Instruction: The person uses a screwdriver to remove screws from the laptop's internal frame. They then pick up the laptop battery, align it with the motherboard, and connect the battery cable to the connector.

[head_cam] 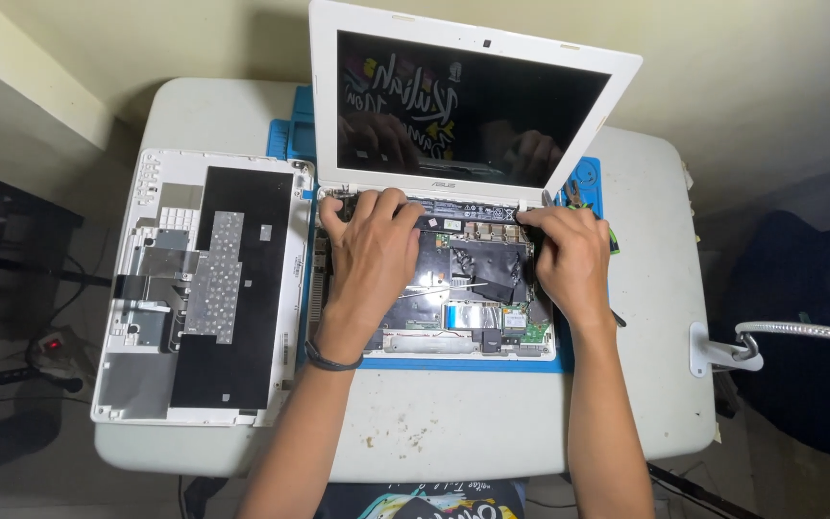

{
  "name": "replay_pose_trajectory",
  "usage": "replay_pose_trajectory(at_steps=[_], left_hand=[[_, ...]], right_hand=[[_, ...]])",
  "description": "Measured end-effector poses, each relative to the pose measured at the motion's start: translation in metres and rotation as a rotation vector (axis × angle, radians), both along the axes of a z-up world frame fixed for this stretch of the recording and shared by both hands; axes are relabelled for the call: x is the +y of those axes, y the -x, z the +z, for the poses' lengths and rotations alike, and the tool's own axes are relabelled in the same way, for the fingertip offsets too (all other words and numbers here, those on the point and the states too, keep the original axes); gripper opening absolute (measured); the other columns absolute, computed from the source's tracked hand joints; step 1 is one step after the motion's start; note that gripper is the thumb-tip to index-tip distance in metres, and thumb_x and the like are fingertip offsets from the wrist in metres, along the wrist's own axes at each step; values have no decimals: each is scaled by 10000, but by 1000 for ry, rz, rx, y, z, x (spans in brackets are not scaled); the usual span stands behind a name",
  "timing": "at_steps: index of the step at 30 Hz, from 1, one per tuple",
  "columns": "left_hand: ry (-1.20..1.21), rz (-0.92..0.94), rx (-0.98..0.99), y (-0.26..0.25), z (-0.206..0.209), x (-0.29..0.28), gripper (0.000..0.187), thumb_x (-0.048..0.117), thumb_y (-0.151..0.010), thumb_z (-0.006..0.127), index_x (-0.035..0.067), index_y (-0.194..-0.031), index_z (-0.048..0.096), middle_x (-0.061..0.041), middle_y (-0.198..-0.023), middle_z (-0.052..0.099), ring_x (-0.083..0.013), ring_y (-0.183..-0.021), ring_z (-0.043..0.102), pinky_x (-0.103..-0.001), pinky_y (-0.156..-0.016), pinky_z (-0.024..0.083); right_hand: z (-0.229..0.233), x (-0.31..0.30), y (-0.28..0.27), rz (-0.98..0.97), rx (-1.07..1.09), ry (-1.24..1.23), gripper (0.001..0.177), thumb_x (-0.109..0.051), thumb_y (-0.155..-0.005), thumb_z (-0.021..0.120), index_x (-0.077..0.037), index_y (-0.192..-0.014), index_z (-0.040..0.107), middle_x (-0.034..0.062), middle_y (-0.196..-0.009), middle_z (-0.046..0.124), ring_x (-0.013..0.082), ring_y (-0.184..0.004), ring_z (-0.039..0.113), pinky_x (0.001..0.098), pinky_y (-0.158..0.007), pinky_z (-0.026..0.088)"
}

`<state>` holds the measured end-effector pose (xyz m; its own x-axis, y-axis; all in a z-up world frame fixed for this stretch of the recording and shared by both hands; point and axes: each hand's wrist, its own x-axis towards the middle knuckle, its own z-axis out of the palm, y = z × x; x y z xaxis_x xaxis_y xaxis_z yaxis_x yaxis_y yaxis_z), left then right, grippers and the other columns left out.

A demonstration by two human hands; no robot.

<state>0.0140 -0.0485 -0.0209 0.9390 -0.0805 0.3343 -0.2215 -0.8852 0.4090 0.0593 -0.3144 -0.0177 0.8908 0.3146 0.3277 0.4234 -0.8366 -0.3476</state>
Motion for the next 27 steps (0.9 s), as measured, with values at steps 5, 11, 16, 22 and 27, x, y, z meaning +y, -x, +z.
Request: replay_pose_trajectory(at_steps=[5,11,16,22,27], left_hand=[[-39,21,-59,3,2,-2,261,126,-908,708,106,-1168,719,-82,-1087,630,-244,-1049,571,-584,-940,198],[-39,53,-57,6,-5,-6,267,140,-908,707,85,-1168,732,-118,-1115,650,-273,-1058,575,-587,-929,203],[-112,185,58,26,7,-24,418,221,-888,727,40,-1262,684,-211,-1204,636,-356,-1154,573,-596,-940,230],[-211,201,176,30,14,-33,558,289,-935,636,-33,-1387,578,-309,-1374,553,-434,-1332,497,-571,-1025,252],[-243,201,162,33,16,-35,522,197,-902,573,-38,-1368,594,-307,-1332,592,-442,-1312,519,-577,-1032,256]], right_hand=[[-5,0,0,-32,-71,-48,426,148,-886,551,-159,-1062,788,-29,-1021,736,208,-993,608,320,-890,416],[9,13,7,-22,-110,14,429,136,-886,572,-171,-1096,783,-41,-1045,720,191,-1007,583,322,-895,402],[12,45,11,144,-137,66,406,69,-914,577,-187,-1174,755,-15,-1129,717,221,-1082,603,346,-911,421],[-2,65,10,198,-217,298,408,-14,-911,588,-227,-1229,728,-28,-1148,711,197,-1119,628,329,-937,423],[6,69,14,187,-174,310,444,4,-894,561,-211,-1250,716,-14,-1127,698,207,-1108,639,349,-930,408]])
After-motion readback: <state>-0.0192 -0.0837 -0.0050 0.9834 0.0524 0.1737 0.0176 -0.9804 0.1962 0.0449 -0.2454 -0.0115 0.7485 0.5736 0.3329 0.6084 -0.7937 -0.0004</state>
